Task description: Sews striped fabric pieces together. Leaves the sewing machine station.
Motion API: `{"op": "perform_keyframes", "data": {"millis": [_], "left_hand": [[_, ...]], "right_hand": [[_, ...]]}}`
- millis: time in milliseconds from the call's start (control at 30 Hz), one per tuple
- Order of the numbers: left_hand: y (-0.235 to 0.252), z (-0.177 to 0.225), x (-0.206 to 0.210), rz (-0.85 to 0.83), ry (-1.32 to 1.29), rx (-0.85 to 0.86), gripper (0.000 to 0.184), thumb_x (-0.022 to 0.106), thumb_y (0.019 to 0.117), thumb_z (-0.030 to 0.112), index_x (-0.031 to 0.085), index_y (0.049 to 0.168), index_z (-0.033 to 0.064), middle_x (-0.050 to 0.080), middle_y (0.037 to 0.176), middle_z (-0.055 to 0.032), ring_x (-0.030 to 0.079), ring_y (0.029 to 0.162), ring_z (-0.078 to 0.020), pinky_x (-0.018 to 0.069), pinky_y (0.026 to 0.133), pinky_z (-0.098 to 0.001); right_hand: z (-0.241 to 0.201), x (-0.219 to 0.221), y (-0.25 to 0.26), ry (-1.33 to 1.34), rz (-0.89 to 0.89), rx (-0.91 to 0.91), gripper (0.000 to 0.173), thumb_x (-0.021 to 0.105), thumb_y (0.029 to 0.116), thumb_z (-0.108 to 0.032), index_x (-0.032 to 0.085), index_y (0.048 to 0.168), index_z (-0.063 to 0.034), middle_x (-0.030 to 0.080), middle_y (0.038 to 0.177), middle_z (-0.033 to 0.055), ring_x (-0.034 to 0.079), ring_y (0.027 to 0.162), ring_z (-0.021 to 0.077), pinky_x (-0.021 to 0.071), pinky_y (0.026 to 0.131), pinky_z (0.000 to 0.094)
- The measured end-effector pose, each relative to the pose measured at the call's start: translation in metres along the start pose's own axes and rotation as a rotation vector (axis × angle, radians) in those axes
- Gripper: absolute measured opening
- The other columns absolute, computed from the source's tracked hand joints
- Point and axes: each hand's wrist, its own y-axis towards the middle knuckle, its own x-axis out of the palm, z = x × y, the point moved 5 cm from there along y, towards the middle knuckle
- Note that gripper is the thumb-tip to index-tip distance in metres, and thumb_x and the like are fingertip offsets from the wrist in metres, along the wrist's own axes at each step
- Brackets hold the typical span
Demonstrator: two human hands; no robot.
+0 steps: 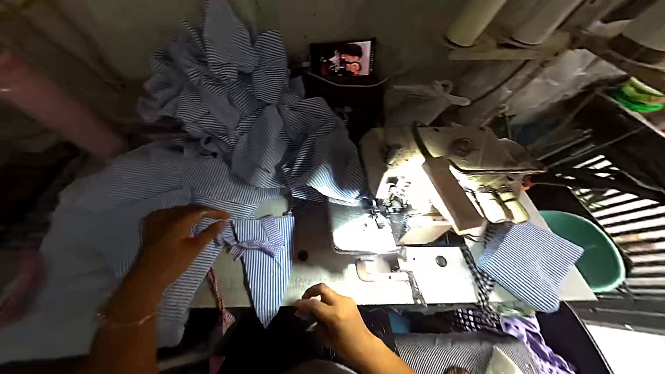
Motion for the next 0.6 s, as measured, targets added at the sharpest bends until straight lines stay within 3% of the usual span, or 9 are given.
{"op": "perform_keyframes", "data": {"millis": [100, 167, 233, 300, 400, 533, 600], "left_hand": [[-0.066, -0.047, -0.043, -0.022, 0.099, -0.15, 0.038, 0.061, 0.0957, 0.04, 0.078, 0.102, 0.0064, 0.075, 0.099, -0.0146, 0.068, 0.097, -0.0391, 0.0421, 0.087, -0.0701], [-0.106, -0.068, -0.049, -0.035, 0.105, -0.183, 0.039, 0.061, 0.0944, 0.041, 0.079, 0.103, 0.0076, 0.075, 0.101, -0.015, 0.069, 0.096, -0.0405, 0.043, 0.085, -0.0702], [-0.133, -0.081, -0.044, -0.036, 0.121, -0.152, 0.04, 0.058, 0.0934, 0.043, 0.079, 0.107, 0.0124, 0.075, 0.109, -0.0132, 0.069, 0.101, -0.0415, 0.0439, 0.083, -0.0708], [-0.144, -0.081, -0.036, -0.063, 0.106, -0.157, 0.038, 0.058, 0.0919, 0.038, 0.078, 0.115, 0.0155, 0.07, 0.122, -0.015, 0.064, 0.111, -0.0466, 0.0386, 0.086, -0.076], [-0.154, -0.081, -0.031, -0.013, 0.125, -0.144, 0.039, 0.053, 0.0953, 0.046, 0.079, 0.116, 0.0251, 0.069, 0.128, -0.0093, 0.063, 0.117, -0.0406, 0.0331, 0.094, -0.074], [-0.16, -0.083, -0.026, 0.152, 0.182, -0.049, 0.038, 0.051, 0.1019, 0.043, 0.083, 0.101, 0.0228, 0.075, 0.114, -0.0068, 0.065, 0.113, -0.0334, 0.0295, 0.103, -0.0658], [-0.159, -0.084, -0.025, 0.221, 0.155, -0.027, 0.037, 0.055, 0.1013, 0.041, 0.082, 0.093, 0.0174, 0.076, 0.104, -0.0064, 0.065, 0.112, -0.03, 0.0282, 0.106, -0.0591]], "right_hand": [[-0.008, 0.023, 0.016, -0.081, -0.211, -0.136, 0.021, 0.072, 0.0885, -0.011, 0.078, 0.107, -0.0176, 0.072, 0.111, 0.0098, 0.071, 0.075, 0.0219, 0.0583, 0.055, 0.0361], [-0.013, 0.036, 0.023, -0.147, -0.33, -0.229, 0.029, 0.073, 0.0848, -0.006, 0.079, 0.111, -0.0175, 0.072, 0.115, 0.0112, 0.071, 0.077, 0.026, 0.0579, 0.054, 0.0389], [-0.015, 0.047, 0.027, -0.226, -0.396, -0.325, 0.029, 0.071, 0.0858, -0.004, 0.079, 0.11, -0.0168, 0.073, 0.115, 0.0096, 0.071, 0.076, 0.026, 0.0565, 0.052, 0.0384], [-0.014, 0.053, 0.031, -0.258, -0.407, -0.393, 0.026, 0.067, 0.0886, -0.004, 0.079, 0.108, -0.0172, 0.074, 0.11, 0.0069, 0.071, 0.076, 0.0238, 0.0561, 0.053, 0.0363], [-0.013, 0.051, 0.039, -0.195, -0.407, -0.368, 0.02, 0.066, 0.0889, -0.006, 0.08, 0.1, -0.0148, 0.075, 0.104, 0.0056, 0.072, 0.078, 0.0222, 0.0576, 0.055, 0.035], [-0.009, 0.046, 0.05, -0.059, -0.369, -0.237, 0.013, 0.071, 0.0785, -0.003, 0.079, 0.087, -0.0099, 0.076, 0.096, 0.0053, 0.074, 0.083, 0.0212, 0.061, 0.065, 0.035], [-0.005, 0.046, 0.055, -0.021, -0.339, -0.199, 0.005, 0.075, 0.0798, -0.011, 0.078, 0.084, -0.0101, 0.076, 0.092, 0.0042, 0.073, 0.083, 0.0191, 0.0597, 0.069, 0.033]]}}
